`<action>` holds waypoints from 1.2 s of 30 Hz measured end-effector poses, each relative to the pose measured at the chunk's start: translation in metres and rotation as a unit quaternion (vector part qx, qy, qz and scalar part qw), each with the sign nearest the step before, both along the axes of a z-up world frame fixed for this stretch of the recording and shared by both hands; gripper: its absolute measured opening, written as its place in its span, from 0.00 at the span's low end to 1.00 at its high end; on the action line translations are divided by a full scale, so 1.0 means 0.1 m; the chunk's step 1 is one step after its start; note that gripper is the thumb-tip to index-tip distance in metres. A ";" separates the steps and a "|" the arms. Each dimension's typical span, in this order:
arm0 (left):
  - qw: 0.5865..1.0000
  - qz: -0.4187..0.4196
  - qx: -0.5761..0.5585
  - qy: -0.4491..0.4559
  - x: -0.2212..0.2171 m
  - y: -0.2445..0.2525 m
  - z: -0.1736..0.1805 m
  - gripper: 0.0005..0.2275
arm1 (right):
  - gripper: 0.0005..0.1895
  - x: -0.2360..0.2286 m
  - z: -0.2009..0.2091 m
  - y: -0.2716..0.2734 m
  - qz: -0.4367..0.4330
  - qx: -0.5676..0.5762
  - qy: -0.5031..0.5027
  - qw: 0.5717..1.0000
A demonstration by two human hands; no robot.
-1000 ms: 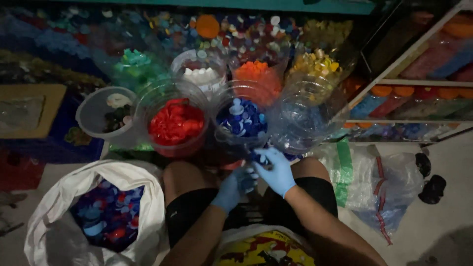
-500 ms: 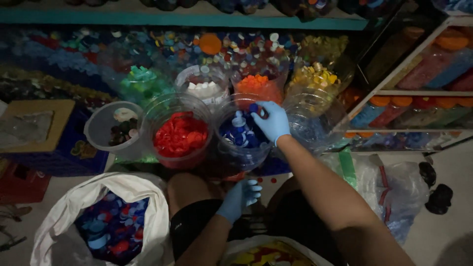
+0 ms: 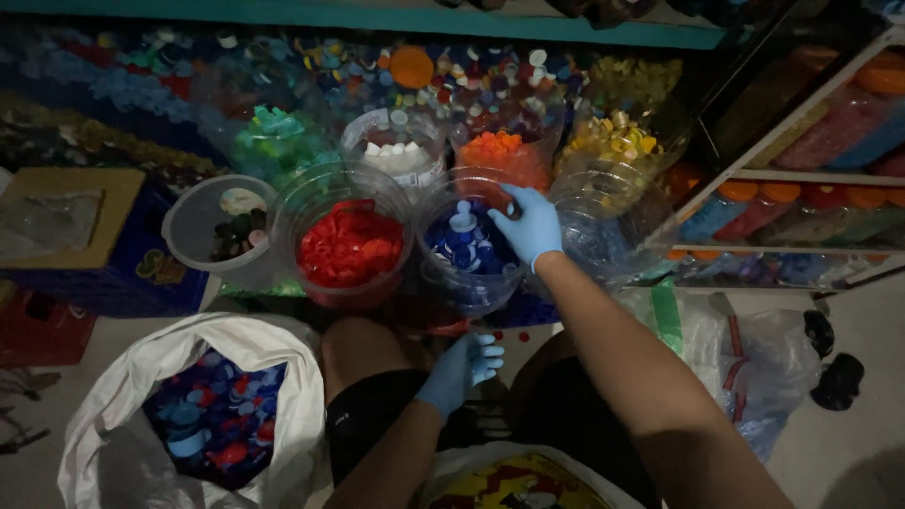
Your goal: The person sits on the floor and sorts plastic bottle caps from a white sack into clear plastic containers by color. They pick up caps, separate them, and place them into containers holding red, blue, white, orange, and yellow caps.
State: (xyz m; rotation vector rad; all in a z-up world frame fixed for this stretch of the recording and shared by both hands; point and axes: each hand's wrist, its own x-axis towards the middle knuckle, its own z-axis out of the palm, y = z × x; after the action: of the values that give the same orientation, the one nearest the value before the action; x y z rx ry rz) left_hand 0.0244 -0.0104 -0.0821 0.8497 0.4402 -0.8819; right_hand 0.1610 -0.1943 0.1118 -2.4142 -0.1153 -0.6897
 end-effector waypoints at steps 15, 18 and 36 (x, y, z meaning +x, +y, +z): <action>0.986 0.145 -0.084 0.015 0.06 -0.04 -0.15 0.12 | 0.18 -2.06 -0.47 0.39 0.137 0.011 0.102 0.985; 0.991 0.119 -0.053 -0.023 -0.03 -0.01 0.29 0.17 | 0.22 -2.05 -0.61 0.28 0.156 -0.114 0.128 0.973; 0.991 0.120 -0.047 -0.037 -0.08 0.02 0.50 0.17 | 0.12 -1.93 -0.95 0.36 0.155 -0.068 0.132 0.977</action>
State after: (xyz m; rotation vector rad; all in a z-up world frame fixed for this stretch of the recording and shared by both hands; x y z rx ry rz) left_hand 0.0168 -0.0087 -0.0323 0.7238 0.4223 -0.6425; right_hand -0.0319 -0.1583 0.0166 -2.5158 -0.4302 -0.2241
